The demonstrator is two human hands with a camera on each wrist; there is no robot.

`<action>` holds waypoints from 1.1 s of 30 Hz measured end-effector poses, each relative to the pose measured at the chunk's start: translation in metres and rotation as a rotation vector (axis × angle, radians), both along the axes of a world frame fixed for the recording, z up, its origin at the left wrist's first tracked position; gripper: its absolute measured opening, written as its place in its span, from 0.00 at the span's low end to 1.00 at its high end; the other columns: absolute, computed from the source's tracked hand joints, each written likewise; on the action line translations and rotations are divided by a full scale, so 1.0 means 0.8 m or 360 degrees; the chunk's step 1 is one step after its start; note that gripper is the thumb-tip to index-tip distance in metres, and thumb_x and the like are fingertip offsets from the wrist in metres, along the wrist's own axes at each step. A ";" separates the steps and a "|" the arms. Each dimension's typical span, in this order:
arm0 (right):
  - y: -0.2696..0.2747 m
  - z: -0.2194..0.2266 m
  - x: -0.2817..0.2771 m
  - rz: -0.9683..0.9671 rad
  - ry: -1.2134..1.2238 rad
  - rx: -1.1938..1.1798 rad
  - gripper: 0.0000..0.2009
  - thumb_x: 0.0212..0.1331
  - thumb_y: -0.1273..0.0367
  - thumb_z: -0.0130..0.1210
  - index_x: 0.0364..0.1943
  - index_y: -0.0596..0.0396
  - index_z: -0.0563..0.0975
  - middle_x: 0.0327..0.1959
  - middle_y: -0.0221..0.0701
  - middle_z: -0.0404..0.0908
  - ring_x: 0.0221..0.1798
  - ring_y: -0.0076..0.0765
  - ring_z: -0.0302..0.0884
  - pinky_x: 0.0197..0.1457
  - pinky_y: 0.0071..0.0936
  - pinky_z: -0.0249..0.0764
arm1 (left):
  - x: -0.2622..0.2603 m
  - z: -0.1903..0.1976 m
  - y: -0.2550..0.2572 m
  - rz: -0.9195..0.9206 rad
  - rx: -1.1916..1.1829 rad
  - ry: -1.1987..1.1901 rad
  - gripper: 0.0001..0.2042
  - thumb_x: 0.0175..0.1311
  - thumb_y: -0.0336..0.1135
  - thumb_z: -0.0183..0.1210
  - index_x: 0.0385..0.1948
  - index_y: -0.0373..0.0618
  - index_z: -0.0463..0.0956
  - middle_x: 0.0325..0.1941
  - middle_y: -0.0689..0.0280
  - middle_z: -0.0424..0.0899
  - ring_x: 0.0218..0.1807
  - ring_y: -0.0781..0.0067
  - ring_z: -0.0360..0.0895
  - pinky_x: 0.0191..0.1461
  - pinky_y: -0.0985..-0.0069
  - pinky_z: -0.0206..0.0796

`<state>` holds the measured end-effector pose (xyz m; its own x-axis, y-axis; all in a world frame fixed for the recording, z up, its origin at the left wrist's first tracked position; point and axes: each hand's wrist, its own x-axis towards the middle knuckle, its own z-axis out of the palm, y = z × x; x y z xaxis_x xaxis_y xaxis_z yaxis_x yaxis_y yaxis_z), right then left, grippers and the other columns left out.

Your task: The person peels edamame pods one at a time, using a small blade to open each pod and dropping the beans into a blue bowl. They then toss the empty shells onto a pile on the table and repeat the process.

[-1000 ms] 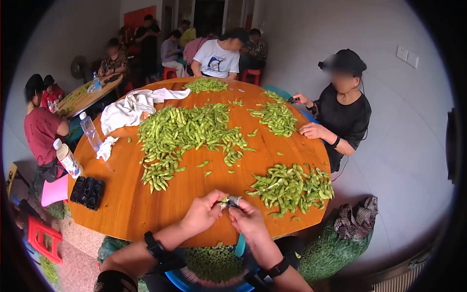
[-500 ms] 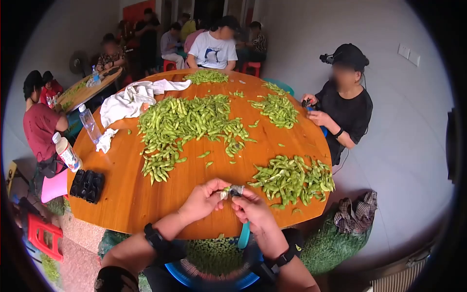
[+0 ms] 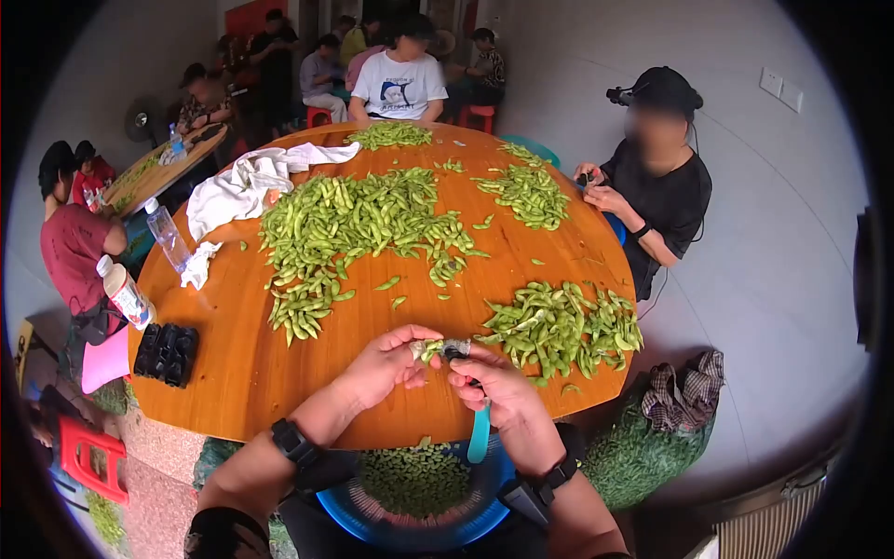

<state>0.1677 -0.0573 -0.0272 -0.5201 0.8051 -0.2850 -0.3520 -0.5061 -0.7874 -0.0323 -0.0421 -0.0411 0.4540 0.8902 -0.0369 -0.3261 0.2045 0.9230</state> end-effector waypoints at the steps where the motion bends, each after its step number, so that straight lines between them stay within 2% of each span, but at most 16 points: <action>1: -0.002 0.000 -0.003 -0.0079 -0.0054 0.0047 0.06 0.61 0.70 0.51 0.39 0.53 0.77 0.19 0.19 0.68 0.14 0.12 0.57 0.14 0.14 0.51 | 0.002 0.004 0.000 0.0010 -0.0122 -0.0035 0.12 0.69 0.28 0.42 0.50 0.41 0.70 0.34 0.68 0.78 0.24 0.84 0.71 0.28 0.86 0.63; 2: -0.003 -0.002 -0.007 -0.0155 -0.0106 0.0093 0.05 0.61 0.71 0.51 0.38 0.53 0.77 0.19 0.19 0.68 0.14 0.12 0.57 0.14 0.14 0.51 | 0.003 0.003 -0.002 0.0012 -0.0121 -0.0033 0.12 0.69 0.28 0.42 0.50 0.41 0.70 0.34 0.68 0.78 0.24 0.84 0.71 0.28 0.86 0.63; 4: -0.010 -0.006 -0.019 -0.0250 -0.0176 0.0152 0.05 0.61 0.72 0.51 0.38 0.53 0.77 0.19 0.19 0.68 0.14 0.12 0.57 0.14 0.14 0.51 | 0.005 0.002 -0.006 0.0099 0.0311 0.0466 0.11 0.70 0.34 0.46 0.49 0.42 0.70 0.35 0.68 0.78 0.23 0.83 0.70 0.27 0.87 0.62; 7: -0.021 -0.003 -0.032 -0.0380 -0.0228 0.0209 0.05 0.61 0.74 0.51 0.37 0.53 0.77 0.19 0.19 0.68 0.15 0.11 0.58 0.15 0.13 0.51 | 0.006 0.004 -0.008 0.0158 0.0340 0.0698 0.12 0.70 0.35 0.45 0.50 0.41 0.68 0.34 0.67 0.78 0.23 0.84 0.70 0.26 0.87 0.62; 11: -0.028 0.011 -0.046 -0.0567 -0.0258 0.0333 0.05 0.61 0.74 0.51 0.38 0.52 0.78 0.19 0.18 0.69 0.16 0.11 0.58 0.16 0.13 0.52 | 0.005 -0.002 -0.006 0.0220 0.0178 0.0433 0.11 0.70 0.33 0.45 0.49 0.40 0.69 0.33 0.66 0.79 0.23 0.83 0.69 0.25 0.86 0.62; 13: -0.029 0.010 -0.051 -0.0579 -0.0259 0.0377 0.05 0.62 0.73 0.51 0.39 0.51 0.78 0.19 0.18 0.70 0.14 0.10 0.57 0.14 0.12 0.50 | 0.002 -0.005 -0.002 0.0201 -0.0059 0.0091 0.09 0.68 0.30 0.44 0.45 0.39 0.70 0.32 0.65 0.79 0.22 0.82 0.68 0.25 0.87 0.59; 15: -0.032 0.008 -0.055 -0.0573 -0.0427 0.0474 0.06 0.62 0.73 0.51 0.39 0.50 0.78 0.19 0.18 0.69 0.15 0.09 0.57 0.14 0.12 0.50 | 0.000 -0.001 -0.002 0.0213 -0.0134 0.0073 0.08 0.68 0.29 0.44 0.42 0.39 0.71 0.31 0.66 0.78 0.23 0.82 0.68 0.25 0.88 0.58; 23: -0.042 0.014 -0.047 -0.0663 -0.0348 0.0443 0.07 0.61 0.74 0.52 0.41 0.51 0.78 0.19 0.20 0.70 0.13 0.11 0.57 0.13 0.12 0.50 | -0.007 0.003 -0.007 0.0197 -0.0101 0.0198 0.07 0.63 0.24 0.47 0.34 0.41 0.75 0.30 0.70 0.76 0.27 0.86 0.67 0.29 0.88 0.57; 25: -0.035 0.017 -0.029 -0.0837 -0.0329 0.0388 0.07 0.60 0.74 0.52 0.41 0.51 0.77 0.18 0.22 0.72 0.12 0.14 0.58 0.12 0.14 0.51 | -0.012 -0.001 -0.019 0.0161 0.0248 0.0605 0.07 0.61 0.23 0.47 0.35 0.42 0.76 0.32 0.71 0.77 0.33 0.85 0.70 0.36 0.85 0.62; 26: -0.029 0.016 -0.013 -0.0843 -0.0370 0.0417 0.07 0.60 0.74 0.51 0.40 0.51 0.77 0.18 0.23 0.71 0.12 0.14 0.58 0.12 0.14 0.51 | -0.010 -0.001 -0.031 0.0174 0.0250 0.0612 0.07 0.61 0.23 0.47 0.35 0.42 0.76 0.32 0.71 0.77 0.33 0.85 0.70 0.36 0.85 0.62; 28: -0.016 0.010 0.019 -0.0856 -0.0453 0.0389 0.05 0.61 0.73 0.50 0.39 0.52 0.76 0.19 0.23 0.71 0.12 0.15 0.58 0.12 0.15 0.51 | -0.008 0.003 -0.057 0.0147 0.0829 0.1108 0.07 0.60 0.24 0.49 0.35 0.44 0.76 0.36 0.70 0.79 0.40 0.77 0.75 0.46 0.77 0.66; 29: -0.011 0.007 0.033 -0.0862 -0.0498 0.0338 0.04 0.61 0.73 0.50 0.37 0.52 0.75 0.19 0.24 0.71 0.12 0.15 0.58 0.12 0.15 0.51 | -0.011 0.008 -0.060 0.0159 0.0830 0.1116 0.07 0.60 0.24 0.49 0.35 0.44 0.76 0.36 0.70 0.79 0.40 0.77 0.75 0.46 0.77 0.66; 30: -0.006 0.003 0.042 -0.0856 -0.0472 0.0319 0.03 0.61 0.72 0.50 0.31 0.53 0.72 0.19 0.24 0.70 0.11 0.15 0.57 0.12 0.16 0.50 | -0.016 0.012 -0.061 0.0276 0.1291 0.1433 0.07 0.59 0.25 0.50 0.35 0.45 0.77 0.37 0.67 0.80 0.42 0.71 0.76 0.49 0.73 0.66; 31: -0.006 0.002 0.047 -0.0866 -0.0483 0.0302 0.04 0.62 0.71 0.50 0.31 0.54 0.71 0.19 0.25 0.70 0.11 0.16 0.57 0.12 0.17 0.50 | -0.021 0.015 -0.060 0.0393 0.1756 0.1743 0.07 0.57 0.26 0.51 0.35 0.46 0.77 0.39 0.65 0.80 0.45 0.64 0.77 0.52 0.69 0.67; 32: -0.007 0.000 0.050 -0.0848 -0.0497 0.0312 0.04 0.62 0.71 0.49 0.31 0.54 0.71 0.19 0.25 0.70 0.12 0.16 0.58 0.12 0.17 0.51 | -0.032 0.024 -0.047 0.0424 0.1627 0.1794 0.07 0.53 0.26 0.54 0.33 0.45 0.77 0.41 0.60 0.80 0.46 0.54 0.75 0.52 0.65 0.67; 33: -0.008 -0.003 0.051 -0.0830 -0.0512 0.0318 0.04 0.62 0.71 0.49 0.31 0.55 0.72 0.19 0.25 0.70 0.12 0.16 0.58 0.12 0.17 0.51 | -0.044 0.021 -0.030 0.0673 0.1654 0.1971 0.07 0.51 0.26 0.54 0.33 0.44 0.77 0.40 0.57 0.78 0.44 0.52 0.75 0.50 0.62 0.68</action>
<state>0.2087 -0.0640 -0.0295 0.0406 0.9829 -0.1798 -0.2430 -0.1648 -0.9559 -0.0678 -0.0664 -0.0243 0.3410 0.8086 0.4794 0.7866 -0.5247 0.3255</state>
